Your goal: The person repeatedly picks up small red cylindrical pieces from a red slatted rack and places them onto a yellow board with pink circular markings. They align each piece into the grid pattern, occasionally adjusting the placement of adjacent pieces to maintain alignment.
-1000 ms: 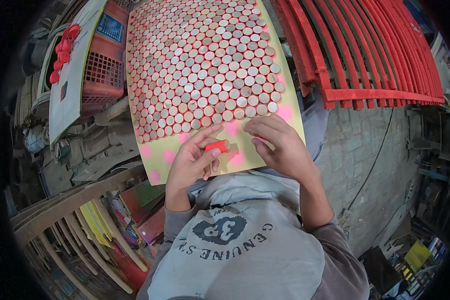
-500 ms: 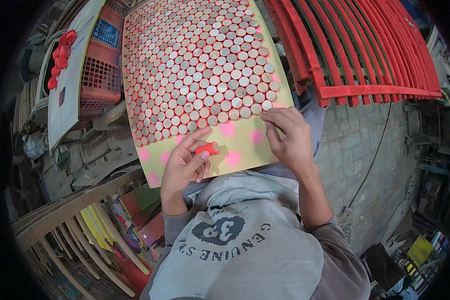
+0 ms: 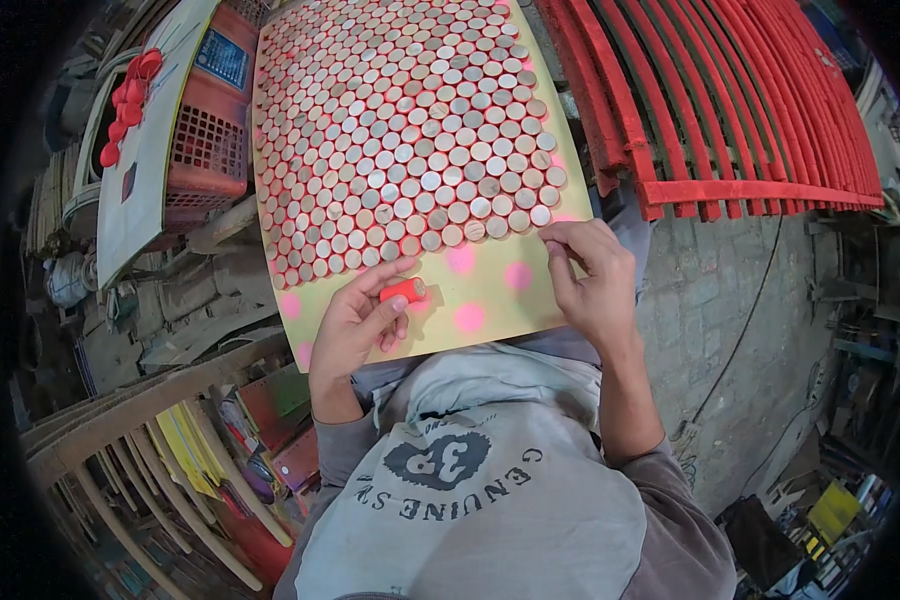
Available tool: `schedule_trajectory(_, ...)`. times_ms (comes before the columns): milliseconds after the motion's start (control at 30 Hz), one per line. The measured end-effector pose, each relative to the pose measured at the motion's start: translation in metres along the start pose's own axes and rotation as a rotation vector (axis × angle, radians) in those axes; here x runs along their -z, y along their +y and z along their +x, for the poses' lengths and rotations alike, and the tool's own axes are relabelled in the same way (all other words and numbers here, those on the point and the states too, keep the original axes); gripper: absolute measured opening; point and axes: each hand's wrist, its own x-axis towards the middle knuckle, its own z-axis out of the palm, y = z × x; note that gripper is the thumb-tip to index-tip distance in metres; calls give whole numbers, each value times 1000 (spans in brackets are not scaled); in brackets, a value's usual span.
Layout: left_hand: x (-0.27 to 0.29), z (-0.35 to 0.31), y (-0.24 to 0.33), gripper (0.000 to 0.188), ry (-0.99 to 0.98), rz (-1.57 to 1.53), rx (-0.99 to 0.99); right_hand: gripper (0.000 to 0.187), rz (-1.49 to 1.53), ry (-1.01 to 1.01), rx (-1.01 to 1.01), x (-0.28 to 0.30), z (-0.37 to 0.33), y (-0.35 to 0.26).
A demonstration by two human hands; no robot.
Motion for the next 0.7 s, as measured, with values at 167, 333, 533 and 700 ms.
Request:
schedule_trajectory(167,1,2,-2,46,-11,-21,-6,16,-9,1,23,-2,2,1)
schedule_trajectory(333,-2,-1,1,43,5,-3,-9,16,23,-20,8,0,2,-1)
schedule_trajectory(533,-31,-8,-6,40,17,-135,-171,35,527,-396,-17,14,-10,-32)
schedule_trajectory(700,-54,-5,-4,36,-66,-243,-140,43,417,-424,158,-2,-16,-45)
